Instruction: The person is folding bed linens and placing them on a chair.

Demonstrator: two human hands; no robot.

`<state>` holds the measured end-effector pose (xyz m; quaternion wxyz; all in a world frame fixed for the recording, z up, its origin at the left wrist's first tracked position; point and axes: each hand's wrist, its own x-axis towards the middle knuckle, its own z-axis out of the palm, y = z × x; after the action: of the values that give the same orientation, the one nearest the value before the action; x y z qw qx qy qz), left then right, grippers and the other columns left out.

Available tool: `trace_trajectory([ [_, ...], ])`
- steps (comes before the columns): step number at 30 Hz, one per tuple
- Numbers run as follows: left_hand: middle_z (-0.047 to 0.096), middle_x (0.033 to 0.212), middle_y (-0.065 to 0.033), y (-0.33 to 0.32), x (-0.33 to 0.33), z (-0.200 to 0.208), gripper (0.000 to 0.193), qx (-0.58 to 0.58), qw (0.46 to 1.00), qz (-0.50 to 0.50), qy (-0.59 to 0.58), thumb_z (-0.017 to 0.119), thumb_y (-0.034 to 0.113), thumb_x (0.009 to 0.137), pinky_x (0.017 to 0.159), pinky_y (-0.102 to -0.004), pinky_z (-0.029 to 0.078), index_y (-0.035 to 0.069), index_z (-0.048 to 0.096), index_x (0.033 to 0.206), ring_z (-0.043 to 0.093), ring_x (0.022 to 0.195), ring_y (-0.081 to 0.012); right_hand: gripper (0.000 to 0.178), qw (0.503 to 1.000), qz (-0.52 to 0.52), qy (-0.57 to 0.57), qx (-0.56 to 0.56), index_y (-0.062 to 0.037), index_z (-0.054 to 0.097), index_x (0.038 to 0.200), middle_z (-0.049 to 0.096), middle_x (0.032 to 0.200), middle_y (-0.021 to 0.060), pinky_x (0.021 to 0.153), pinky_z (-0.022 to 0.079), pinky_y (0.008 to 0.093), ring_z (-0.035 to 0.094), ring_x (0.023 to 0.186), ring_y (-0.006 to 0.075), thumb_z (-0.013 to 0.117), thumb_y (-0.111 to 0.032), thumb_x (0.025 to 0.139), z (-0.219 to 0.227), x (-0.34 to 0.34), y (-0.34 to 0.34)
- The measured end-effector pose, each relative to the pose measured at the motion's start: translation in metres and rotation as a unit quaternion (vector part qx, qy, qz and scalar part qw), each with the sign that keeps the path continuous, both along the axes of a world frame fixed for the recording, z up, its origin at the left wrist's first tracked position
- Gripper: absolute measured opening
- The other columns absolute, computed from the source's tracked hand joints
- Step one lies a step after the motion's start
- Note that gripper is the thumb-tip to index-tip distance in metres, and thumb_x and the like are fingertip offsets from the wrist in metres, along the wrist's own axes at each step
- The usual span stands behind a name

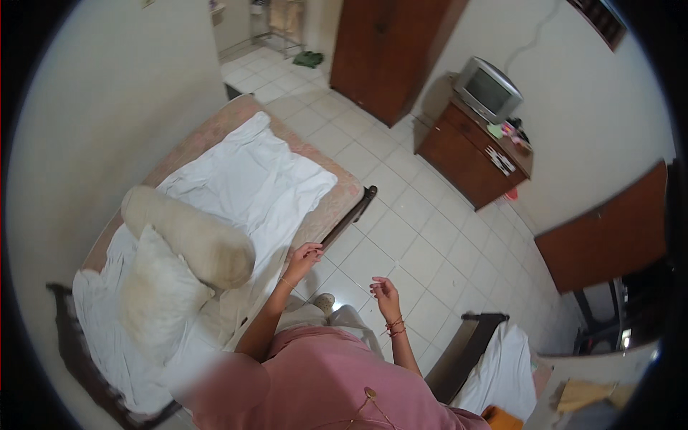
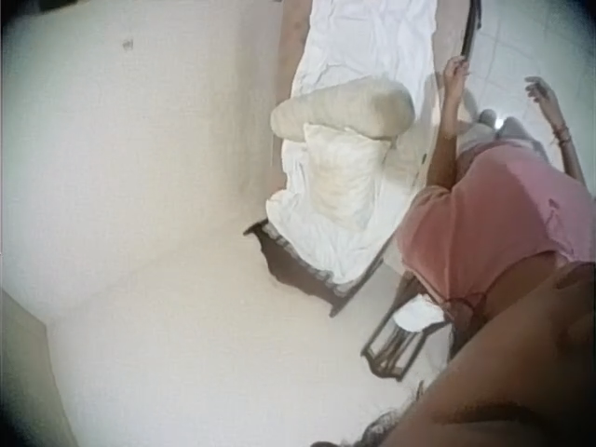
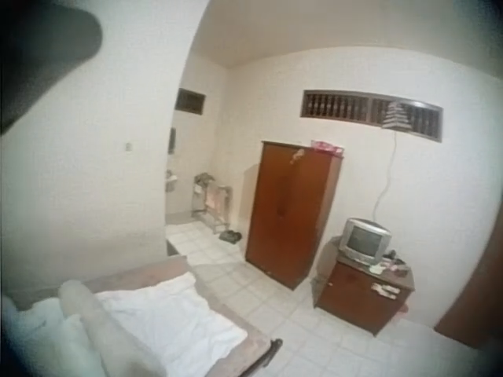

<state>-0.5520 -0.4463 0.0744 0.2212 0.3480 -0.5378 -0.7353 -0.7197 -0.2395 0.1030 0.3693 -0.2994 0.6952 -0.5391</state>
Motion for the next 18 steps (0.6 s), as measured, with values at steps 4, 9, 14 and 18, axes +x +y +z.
trace_trajectory([
  [4, 0.057, 0.091, -0.0049, -0.001, 0.003, 0.021, 0.022, 0.022, 0.994, 0.105, -0.008, 0.040, 0.012, 0.085, 0.070, -0.0226, 0.042, 0.006, 0.051, 0.104, 0.052, 0.074, -0.0098, 0.021, 0.998, 0.062, -0.010, 0.001, -0.0064, 0.051, 0.102, 0.057, 0.084, 0.0044, 0.065, 0.043, 0.0235, 0.054, 0.075, 0.0116, 0.047, -0.014, 0.083, 0.003, -0.050, -0.047],
  [9, 0.056, 0.089, -0.0063, 0.016, 0.032, 0.019, 0.021, -0.056, 0.962, 0.265, 0.030, 0.040, 0.009, 0.085, 0.066, -0.0225, 0.045, 0.005, 0.051, 0.103, 0.053, 0.073, -0.0101, 0.021, 0.978, 0.204, -0.021, 0.029, -0.0064, 0.052, 0.101, 0.058, 0.083, 0.0054, 0.063, 0.043, 0.0231, 0.055, 0.073, 0.0120, 0.047, -0.011, 0.081, 0.001, -0.072, -0.111],
  [14, 0.057, 0.087, -0.0044, 0.070, 0.064, 0.011, 0.020, 0.033, 0.872, 0.483, 0.075, 0.041, 0.010, 0.085, 0.063, -0.0202, 0.045, 0.006, 0.051, 0.102, 0.053, 0.071, -0.0081, 0.021, 0.915, 0.404, -0.001, 0.023, -0.0069, 0.051, 0.101, 0.058, 0.085, 0.0038, 0.064, 0.043, 0.0223, 0.054, 0.073, 0.0105, 0.046, -0.012, 0.081, -0.001, -0.066, -0.180],
  [18, 0.057, 0.091, -0.0038, 0.123, 0.080, 0.013, 0.024, 0.049, 0.802, 0.595, -0.002, 0.041, 0.019, 0.086, 0.068, -0.0230, 0.043, 0.007, 0.051, 0.105, 0.054, 0.074, -0.0107, 0.021, 0.860, 0.511, -0.006, 0.008, -0.0066, 0.051, 0.101, 0.058, 0.084, 0.0026, 0.063, 0.042, 0.0211, 0.053, 0.073, 0.0091, 0.046, -0.011, 0.081, -0.004, -0.040, -0.231],
])
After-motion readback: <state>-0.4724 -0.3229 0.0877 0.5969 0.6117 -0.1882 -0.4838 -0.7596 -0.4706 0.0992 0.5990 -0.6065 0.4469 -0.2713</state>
